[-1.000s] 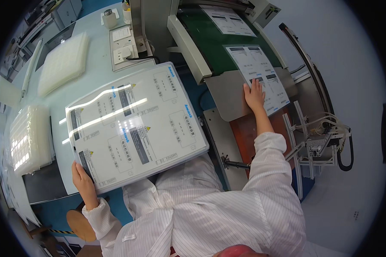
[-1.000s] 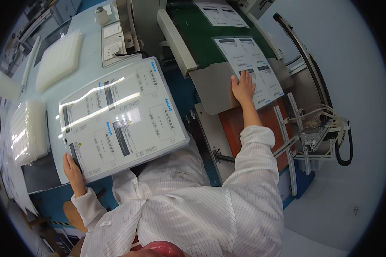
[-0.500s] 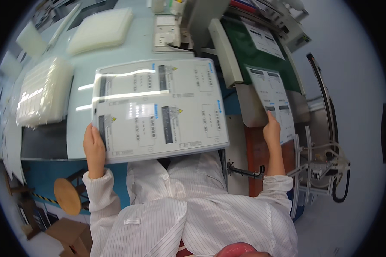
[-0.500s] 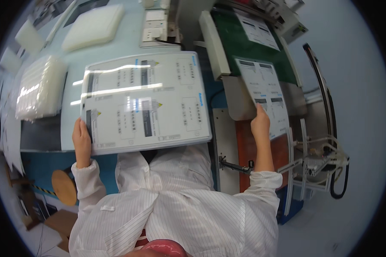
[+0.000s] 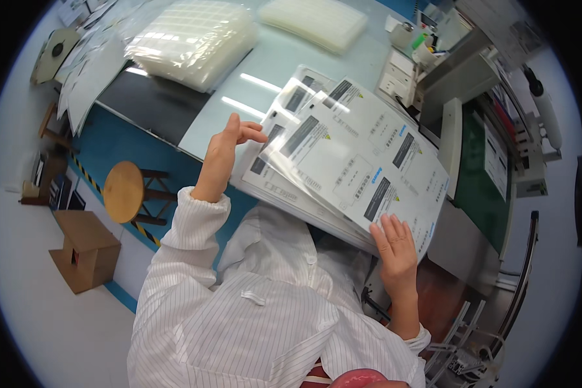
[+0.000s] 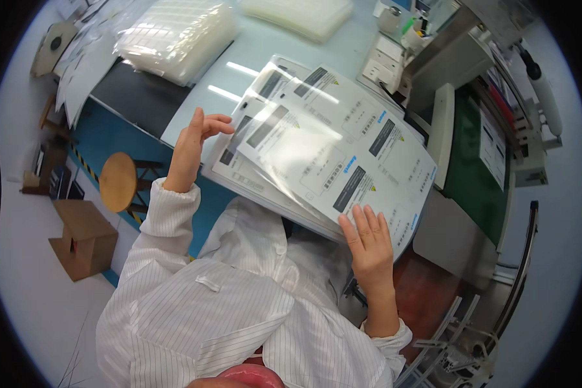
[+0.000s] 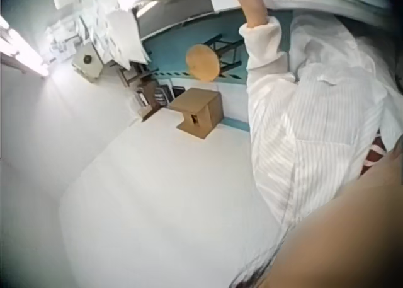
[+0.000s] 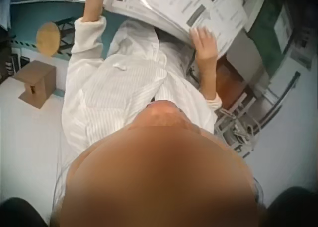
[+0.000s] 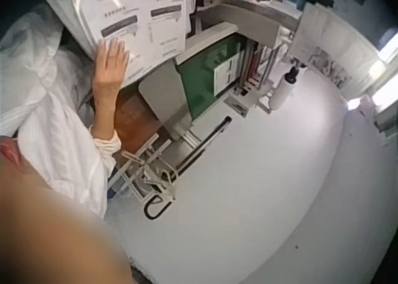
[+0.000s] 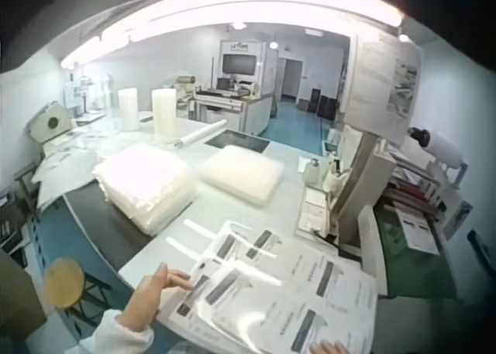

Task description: Placing documents or sheets onto a machine template and then transferring them to a conveyor belt.

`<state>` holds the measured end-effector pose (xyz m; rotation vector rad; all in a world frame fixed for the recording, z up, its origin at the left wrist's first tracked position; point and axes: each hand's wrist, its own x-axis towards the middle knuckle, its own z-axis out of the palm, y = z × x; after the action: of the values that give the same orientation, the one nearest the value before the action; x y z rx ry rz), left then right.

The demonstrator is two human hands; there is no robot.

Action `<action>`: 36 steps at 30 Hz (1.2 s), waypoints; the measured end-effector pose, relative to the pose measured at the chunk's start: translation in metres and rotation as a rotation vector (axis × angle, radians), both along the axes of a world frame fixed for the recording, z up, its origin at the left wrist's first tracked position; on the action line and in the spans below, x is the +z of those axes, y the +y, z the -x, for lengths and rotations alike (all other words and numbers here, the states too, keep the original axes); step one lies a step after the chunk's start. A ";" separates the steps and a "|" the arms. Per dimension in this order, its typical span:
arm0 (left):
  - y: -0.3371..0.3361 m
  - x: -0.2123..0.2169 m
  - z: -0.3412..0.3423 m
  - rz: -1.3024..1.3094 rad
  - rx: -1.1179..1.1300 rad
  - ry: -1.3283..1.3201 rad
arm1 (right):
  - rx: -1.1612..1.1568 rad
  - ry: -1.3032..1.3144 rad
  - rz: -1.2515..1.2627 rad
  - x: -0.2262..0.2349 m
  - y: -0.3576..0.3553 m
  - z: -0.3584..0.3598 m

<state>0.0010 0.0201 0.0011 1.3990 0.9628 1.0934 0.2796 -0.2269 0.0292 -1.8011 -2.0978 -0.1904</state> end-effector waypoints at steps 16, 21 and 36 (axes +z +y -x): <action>-0.004 -0.017 0.002 -0.031 -0.024 0.317 | 0.097 -0.030 0.081 -0.015 0.015 0.012; -0.006 -0.021 0.001 -0.065 -0.016 0.332 | 0.098 0.011 0.086 -0.020 0.014 0.011; -0.002 -0.025 -0.006 0.044 -0.082 0.270 | 0.135 0.095 0.125 -0.016 0.008 -0.005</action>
<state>0.0070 0.0181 -0.0240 1.5621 1.1044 0.8310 0.2841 -0.2190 0.0129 -1.6918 -2.1966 0.0625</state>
